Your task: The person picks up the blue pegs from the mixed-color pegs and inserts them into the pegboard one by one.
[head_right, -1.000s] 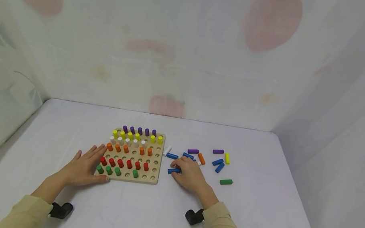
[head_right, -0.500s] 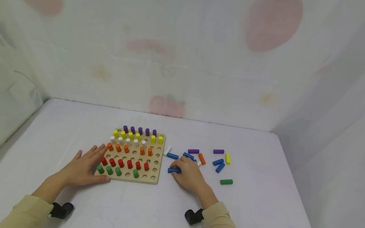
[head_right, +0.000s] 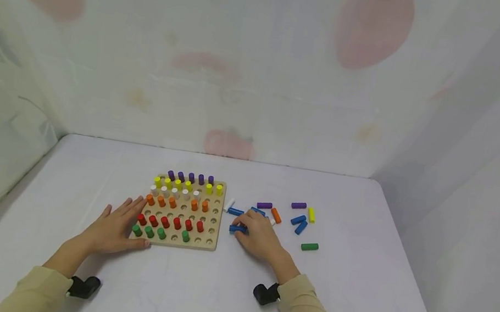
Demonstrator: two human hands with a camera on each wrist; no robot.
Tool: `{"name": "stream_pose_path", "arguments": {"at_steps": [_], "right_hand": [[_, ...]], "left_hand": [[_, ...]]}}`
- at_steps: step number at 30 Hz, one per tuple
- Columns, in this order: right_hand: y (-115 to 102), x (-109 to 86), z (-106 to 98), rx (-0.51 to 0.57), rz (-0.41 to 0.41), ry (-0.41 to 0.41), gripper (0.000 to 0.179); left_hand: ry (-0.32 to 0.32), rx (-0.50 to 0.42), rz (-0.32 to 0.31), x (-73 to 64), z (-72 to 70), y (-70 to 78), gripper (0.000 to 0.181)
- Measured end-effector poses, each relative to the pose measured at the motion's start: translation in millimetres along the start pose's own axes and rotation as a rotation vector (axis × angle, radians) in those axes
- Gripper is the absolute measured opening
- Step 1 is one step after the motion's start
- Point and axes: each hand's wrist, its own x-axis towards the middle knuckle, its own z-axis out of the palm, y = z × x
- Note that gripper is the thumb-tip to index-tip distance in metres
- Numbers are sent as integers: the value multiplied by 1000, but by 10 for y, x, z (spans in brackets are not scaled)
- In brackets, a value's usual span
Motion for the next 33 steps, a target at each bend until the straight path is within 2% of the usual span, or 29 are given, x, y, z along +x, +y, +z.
{"name": "stream_pose_path", "arguments": {"at_steps": [5, 11, 18, 27, 33], "right_hand": [[-26, 24, -18, 13, -19, 21, 17], [-66, 59, -25, 12, -2, 26, 18], [-114, 106, -27, 69, 12, 32, 22], [-172, 191, -16, 106, -27, 77, 29], [-268, 265, -22, 133, -9, 103, 31]], "left_hand": [[-6, -6, -4, 3, 1, -3, 113], [0, -2, 1, 15, 27, -27, 113], [1, -2, 7, 15, 25, -31, 113], [-3, 0, 0, 14, 16, -26, 113], [-5, -4, 1, 14, 20, -27, 113]]}}
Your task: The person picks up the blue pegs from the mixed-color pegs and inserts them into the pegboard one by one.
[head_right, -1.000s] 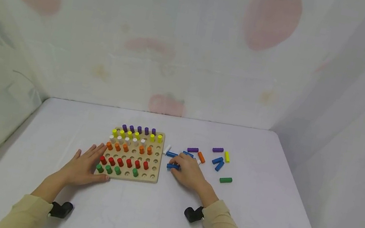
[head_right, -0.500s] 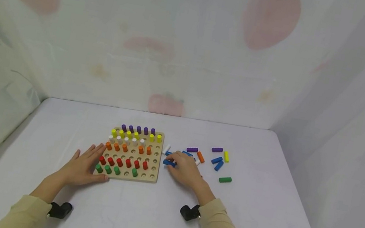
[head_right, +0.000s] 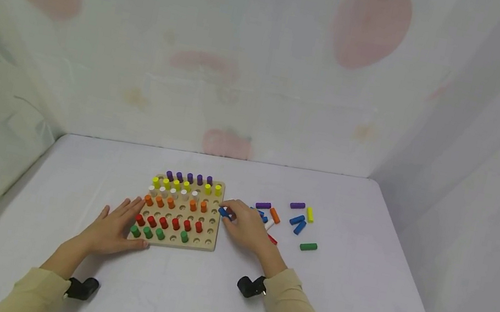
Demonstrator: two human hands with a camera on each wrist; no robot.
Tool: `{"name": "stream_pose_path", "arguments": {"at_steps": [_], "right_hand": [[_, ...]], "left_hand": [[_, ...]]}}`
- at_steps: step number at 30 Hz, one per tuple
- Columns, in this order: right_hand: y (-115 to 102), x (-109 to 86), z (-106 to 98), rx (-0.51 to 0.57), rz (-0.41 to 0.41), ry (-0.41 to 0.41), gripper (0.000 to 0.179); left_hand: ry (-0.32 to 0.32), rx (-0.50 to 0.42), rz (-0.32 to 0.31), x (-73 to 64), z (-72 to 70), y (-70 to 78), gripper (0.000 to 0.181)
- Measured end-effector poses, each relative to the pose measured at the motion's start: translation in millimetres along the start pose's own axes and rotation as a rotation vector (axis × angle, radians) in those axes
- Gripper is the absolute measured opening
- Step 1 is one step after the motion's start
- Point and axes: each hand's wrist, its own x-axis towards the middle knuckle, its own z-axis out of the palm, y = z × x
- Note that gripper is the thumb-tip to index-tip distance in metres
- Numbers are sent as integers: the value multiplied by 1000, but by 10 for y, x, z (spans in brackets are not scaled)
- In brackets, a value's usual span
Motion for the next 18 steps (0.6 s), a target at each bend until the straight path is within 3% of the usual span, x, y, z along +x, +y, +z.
{"name": "stream_pose_path", "arguments": {"at_steps": [9, 18], "right_hand": [[-152, 119, 106, 86, 55, 20, 32], [-308, 229, 149, 113, 58, 21, 30]], "left_hand": [[0, -17, 1, -4, 0, 14, 113], [4, -18, -2, -25, -23, 36, 112]]}}
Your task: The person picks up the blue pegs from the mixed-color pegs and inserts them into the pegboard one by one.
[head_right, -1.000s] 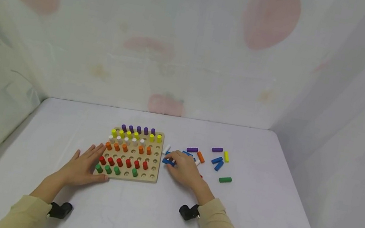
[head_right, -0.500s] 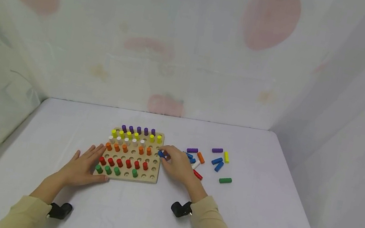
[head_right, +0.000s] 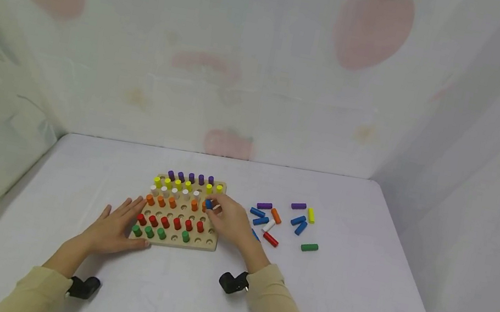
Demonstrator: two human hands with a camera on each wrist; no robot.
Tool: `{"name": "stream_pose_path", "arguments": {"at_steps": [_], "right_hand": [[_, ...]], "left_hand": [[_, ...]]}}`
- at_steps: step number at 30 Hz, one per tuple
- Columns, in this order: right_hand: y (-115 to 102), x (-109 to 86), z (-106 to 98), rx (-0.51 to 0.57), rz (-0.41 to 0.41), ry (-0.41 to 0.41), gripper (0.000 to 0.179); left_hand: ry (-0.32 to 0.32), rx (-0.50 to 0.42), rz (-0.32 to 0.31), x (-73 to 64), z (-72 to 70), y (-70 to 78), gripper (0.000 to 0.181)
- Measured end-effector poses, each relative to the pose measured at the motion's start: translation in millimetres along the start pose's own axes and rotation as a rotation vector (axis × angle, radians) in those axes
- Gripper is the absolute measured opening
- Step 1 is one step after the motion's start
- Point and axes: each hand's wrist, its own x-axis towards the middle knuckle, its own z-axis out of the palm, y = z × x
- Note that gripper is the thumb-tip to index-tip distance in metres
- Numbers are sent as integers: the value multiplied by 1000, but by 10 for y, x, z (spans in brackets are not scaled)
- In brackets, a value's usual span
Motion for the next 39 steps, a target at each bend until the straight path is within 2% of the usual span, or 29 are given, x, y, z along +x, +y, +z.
{"name": "stream_pose_path", "arguments": {"at_steps": [6, 14, 33, 39], "right_hand": [[-102, 51, 109, -29, 33, -41, 28], [-194, 123, 193, -32, -13, -38, 27], [-300, 277, 383, 6, -2, -65, 21], [-336, 320, 443, 4, -6, -92, 26]], "left_hand": [[4, 3, 2, -5, -23, 7, 112], [2, -2, 0, 6, -23, 7, 111], [-3, -10, 0, 3, -34, 36, 111], [-1, -8, 0, 0, -23, 28, 111]]}}
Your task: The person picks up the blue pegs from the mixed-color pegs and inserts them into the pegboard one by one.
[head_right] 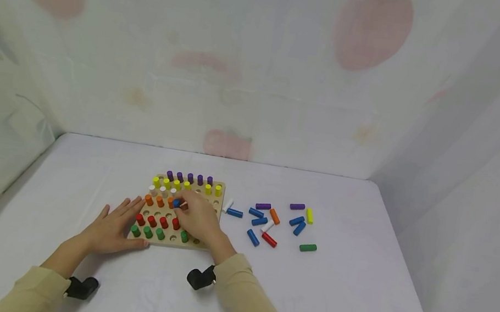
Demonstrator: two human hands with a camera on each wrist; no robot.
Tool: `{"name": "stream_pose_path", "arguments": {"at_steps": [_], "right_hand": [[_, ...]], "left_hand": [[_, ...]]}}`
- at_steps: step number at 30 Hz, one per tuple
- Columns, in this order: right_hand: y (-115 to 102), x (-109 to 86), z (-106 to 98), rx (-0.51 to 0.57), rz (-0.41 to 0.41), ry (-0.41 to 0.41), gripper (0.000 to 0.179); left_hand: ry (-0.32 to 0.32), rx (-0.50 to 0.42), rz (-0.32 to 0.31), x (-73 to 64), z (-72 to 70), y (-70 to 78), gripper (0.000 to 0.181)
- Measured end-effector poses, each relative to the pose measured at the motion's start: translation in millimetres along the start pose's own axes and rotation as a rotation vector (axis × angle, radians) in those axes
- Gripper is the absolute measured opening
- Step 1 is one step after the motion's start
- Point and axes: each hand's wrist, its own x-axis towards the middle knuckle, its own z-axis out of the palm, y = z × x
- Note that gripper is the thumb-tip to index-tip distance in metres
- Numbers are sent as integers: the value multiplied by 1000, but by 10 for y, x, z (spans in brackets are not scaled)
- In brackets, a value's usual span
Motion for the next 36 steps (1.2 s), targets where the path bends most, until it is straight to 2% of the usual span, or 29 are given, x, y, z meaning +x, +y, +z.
{"name": "stream_pose_path", "arguments": {"at_steps": [15, 26, 36], "right_hand": [[-93, 117, 112, 7, 24, -31, 26], [-175, 195, 169, -34, -32, -50, 26], [-268, 291, 259, -74, -27, -74, 29]], "left_hand": [[4, 7, 3, -4, -1, 7, 111], [6, 17, 11, 4, 5, 1, 111], [7, 22, 14, 10, 14, -22, 111]]}}
